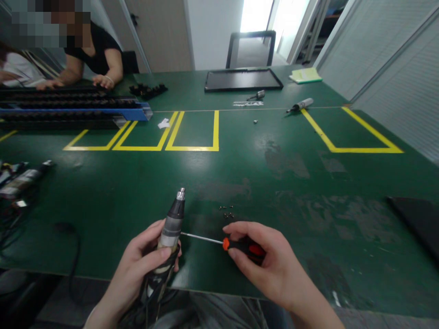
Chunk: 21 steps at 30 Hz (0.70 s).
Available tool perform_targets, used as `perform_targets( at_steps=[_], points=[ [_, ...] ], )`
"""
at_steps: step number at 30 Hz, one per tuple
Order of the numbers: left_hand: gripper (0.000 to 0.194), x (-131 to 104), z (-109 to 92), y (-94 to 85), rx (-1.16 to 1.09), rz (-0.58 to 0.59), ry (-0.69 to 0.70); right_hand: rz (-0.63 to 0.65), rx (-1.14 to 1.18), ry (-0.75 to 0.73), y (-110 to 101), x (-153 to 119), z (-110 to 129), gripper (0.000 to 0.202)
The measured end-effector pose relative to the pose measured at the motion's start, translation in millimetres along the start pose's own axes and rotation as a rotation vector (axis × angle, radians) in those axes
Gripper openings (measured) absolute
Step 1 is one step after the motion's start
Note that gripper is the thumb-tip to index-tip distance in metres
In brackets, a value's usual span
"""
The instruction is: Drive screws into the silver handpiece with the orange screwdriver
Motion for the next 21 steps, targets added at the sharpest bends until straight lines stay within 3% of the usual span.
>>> perform_targets(
  at_steps=[12, 21],
  points=[
    [0.039, -0.6, 1.7, 0.1, -0.014, 0.011, 0.001, 0.157, 0.020, 0.094, 10.0, 0.1, -7.5, 0.034],
    [0.037, -0.4, 0.0, 2.0, -0.032, 0.022, 0.023, 0.050, 0.056, 0.066, 1.1, 0.8, -1.8, 0.037]
  ],
)
Point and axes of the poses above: each hand's wrist, its own x-axis towards the middle knuckle, its own y-axis out of the palm, z = x × y, the point moved 7 cm from there along x, towards the middle knuckle, and after that the axes turned 8 degrees about x, right-handed, at the moved point
